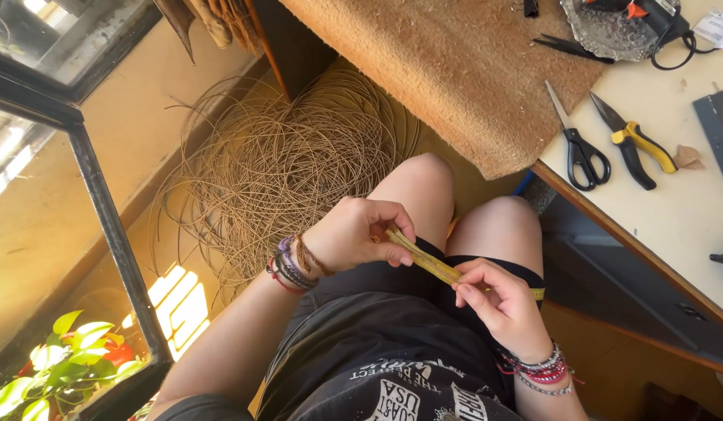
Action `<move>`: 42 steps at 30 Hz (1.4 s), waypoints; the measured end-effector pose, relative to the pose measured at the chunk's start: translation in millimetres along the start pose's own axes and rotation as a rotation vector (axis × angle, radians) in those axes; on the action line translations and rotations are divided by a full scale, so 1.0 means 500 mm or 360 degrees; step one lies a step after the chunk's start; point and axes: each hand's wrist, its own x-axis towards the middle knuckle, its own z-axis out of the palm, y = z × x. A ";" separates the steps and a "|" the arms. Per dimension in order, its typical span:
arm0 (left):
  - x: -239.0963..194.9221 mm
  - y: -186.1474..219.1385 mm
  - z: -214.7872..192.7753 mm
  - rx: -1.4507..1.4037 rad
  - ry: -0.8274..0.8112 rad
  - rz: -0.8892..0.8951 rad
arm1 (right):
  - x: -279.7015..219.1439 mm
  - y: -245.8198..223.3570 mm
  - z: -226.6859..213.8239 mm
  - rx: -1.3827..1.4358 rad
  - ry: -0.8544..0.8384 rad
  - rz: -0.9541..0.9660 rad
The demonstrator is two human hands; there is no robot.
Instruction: Measuring and cutting thin wicker strips using a tape measure and scissors at a desk.
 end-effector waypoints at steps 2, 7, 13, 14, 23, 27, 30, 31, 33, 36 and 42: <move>-0.002 0.013 0.003 -0.0196 0.0036 -0.0039 | -0.003 -0.004 0.007 -0.0037 0.0050 -0.0018; 0.002 0.017 0.001 -0.0210 0.0049 -0.0062 | -0.010 0.012 0.011 -0.0006 0.0085 0.0026; 0.020 0.010 -0.006 -0.0101 0.0170 -0.0166 | -0.041 0.062 -0.022 0.0118 0.0134 0.0319; 0.025 0.003 -0.009 -0.0113 0.0229 -0.0206 | -0.051 0.077 -0.034 0.0216 0.0129 0.0401; 0.023 -0.046 -0.111 0.0173 0.0590 -0.0270 | -0.186 0.152 -0.169 -0.0023 0.0153 0.0701; 0.015 -0.078 -0.126 0.0231 0.0639 -0.0363 | -0.181 0.126 -0.169 -0.0053 0.0152 0.0731; 0.019 -0.078 -0.096 0.0919 0.0519 -0.0614 | -0.142 0.086 -0.150 -0.0102 0.0094 0.0699; 0.021 -0.066 -0.064 0.1501 0.0727 -0.0519 | -0.129 0.078 -0.142 -0.0119 0.0043 0.0639; 0.033 -0.037 0.009 0.2086 0.0932 -0.0408 | -0.103 0.062 -0.124 -0.0133 -0.0013 0.0574; 0.059 0.009 0.121 0.1648 0.0639 0.0086 | -0.066 0.043 -0.096 -0.0120 -0.0107 0.0468; 0.084 -0.039 0.198 0.0885 0.0055 0.0566 | -0.053 0.056 -0.084 -0.0052 -0.0111 0.0367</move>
